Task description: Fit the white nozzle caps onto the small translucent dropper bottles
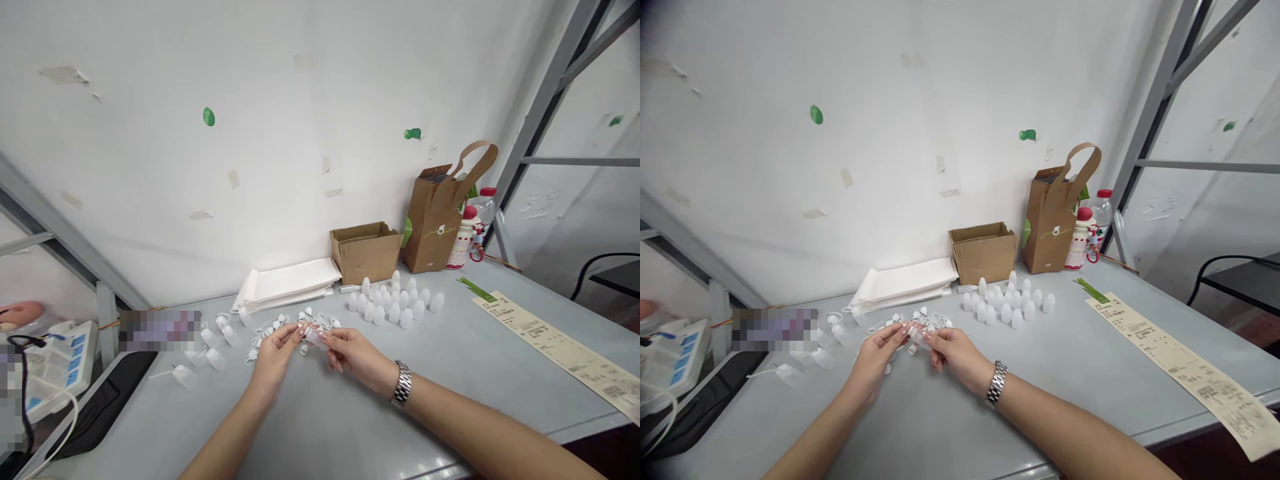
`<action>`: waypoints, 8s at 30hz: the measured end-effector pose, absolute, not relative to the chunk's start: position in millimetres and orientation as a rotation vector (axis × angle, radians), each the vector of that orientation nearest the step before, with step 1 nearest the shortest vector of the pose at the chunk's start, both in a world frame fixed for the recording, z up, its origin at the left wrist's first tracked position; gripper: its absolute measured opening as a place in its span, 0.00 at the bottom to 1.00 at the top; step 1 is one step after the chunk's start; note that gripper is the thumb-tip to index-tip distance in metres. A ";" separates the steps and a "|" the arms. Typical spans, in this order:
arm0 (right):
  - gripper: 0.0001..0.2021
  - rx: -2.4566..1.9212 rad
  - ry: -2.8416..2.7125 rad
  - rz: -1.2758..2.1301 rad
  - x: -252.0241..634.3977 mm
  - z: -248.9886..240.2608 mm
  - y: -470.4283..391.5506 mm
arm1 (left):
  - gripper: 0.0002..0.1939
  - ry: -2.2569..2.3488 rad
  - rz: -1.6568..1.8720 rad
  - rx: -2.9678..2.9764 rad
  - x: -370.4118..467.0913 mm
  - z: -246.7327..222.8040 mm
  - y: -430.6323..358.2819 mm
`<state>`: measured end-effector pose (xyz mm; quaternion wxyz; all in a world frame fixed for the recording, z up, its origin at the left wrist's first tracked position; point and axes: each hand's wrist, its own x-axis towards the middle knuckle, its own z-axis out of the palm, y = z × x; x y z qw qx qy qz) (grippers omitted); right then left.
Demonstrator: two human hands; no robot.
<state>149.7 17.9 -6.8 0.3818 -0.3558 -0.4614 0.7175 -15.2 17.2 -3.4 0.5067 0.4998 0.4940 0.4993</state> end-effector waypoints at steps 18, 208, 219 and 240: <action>0.19 -0.895 -1.398 1.738 147.0 -10.7 14.8 | 0.18 1.161 1.188 1.292 -15.1 2.7 17.3; 0.10 -1.094 -1.665 0.949 151.1 -10.6 5.2 | 0.17 1.155 1.335 0.973 -14.9 -2.7 17.6; 0.09 -1.095 -1.656 0.967 150.9 -10.2 5.1 | 0.18 1.167 1.330 0.958 -14.5 -5.8 18.0; 0.11 -1.091 -1.609 1.047 150.7 -11.2 7.6 | 0.17 1.227 1.273 1.021 -14.6 -12.4 19.9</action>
